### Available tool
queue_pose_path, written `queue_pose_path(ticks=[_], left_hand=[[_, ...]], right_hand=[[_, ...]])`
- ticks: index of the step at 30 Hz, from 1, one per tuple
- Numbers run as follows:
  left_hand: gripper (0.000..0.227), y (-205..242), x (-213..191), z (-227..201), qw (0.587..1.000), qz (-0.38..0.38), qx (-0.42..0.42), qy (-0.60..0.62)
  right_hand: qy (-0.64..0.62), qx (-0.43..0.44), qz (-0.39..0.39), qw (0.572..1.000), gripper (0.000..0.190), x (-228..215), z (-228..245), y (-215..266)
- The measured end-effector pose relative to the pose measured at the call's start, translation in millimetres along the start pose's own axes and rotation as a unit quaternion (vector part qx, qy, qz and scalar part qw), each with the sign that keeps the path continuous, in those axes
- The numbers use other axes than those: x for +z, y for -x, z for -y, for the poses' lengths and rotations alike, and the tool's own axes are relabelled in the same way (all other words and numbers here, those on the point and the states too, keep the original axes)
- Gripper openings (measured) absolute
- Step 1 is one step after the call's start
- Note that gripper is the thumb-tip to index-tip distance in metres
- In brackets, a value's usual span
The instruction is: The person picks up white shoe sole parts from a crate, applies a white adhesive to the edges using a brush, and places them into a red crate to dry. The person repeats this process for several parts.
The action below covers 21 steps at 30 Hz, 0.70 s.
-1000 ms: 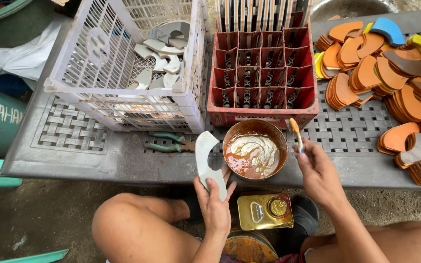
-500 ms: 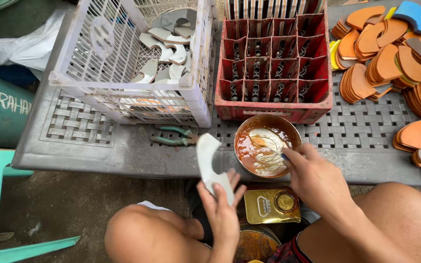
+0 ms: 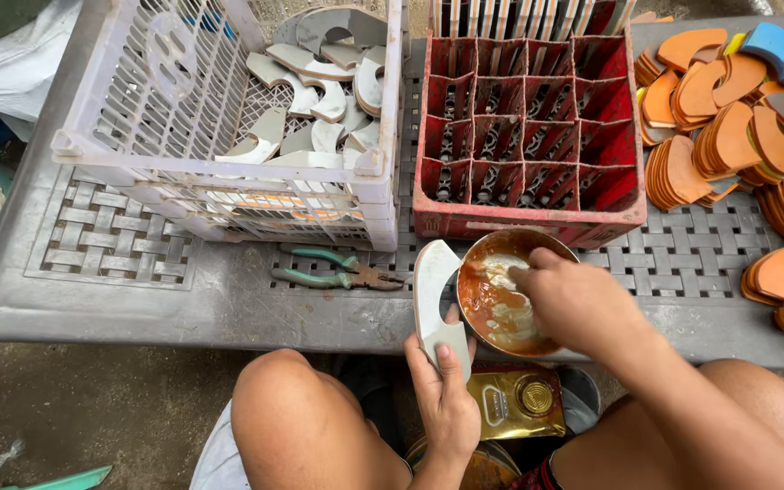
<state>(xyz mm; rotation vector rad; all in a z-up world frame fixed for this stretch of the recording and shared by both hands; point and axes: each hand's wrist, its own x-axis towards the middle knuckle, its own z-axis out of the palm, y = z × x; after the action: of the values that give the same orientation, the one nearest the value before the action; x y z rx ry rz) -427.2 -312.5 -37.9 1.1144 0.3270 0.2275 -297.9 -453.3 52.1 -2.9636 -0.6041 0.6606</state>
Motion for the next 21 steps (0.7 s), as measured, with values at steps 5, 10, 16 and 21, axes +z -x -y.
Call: queue_pose_path(ticks=[5, 10, 16, 21], left_hand=[[0.039, -1, 2, 3, 1.0, -0.009, -0.005, 0.006], [0.037, -4, 2, 4, 0.999, -0.008, -0.037, -0.012], [0.037, 2, 12, 10, 0.997, -0.019, -0.045, 0.061], [0.037, 7, 13, 20, 0.992, -0.044, -0.051, 0.104]], right_hand=[[-0.055, -0.084, 0.094, 0.99, 0.046, -19, -3, 10], [-0.097, 0.069, -0.028, 0.992, 0.033, -53, -40, 64], [-0.199, 0.128, -0.151, 0.96, 0.04, 17, 20, 88], [-0.296, 0.118, -0.133, 0.938, 0.038, 64, 41, 92]])
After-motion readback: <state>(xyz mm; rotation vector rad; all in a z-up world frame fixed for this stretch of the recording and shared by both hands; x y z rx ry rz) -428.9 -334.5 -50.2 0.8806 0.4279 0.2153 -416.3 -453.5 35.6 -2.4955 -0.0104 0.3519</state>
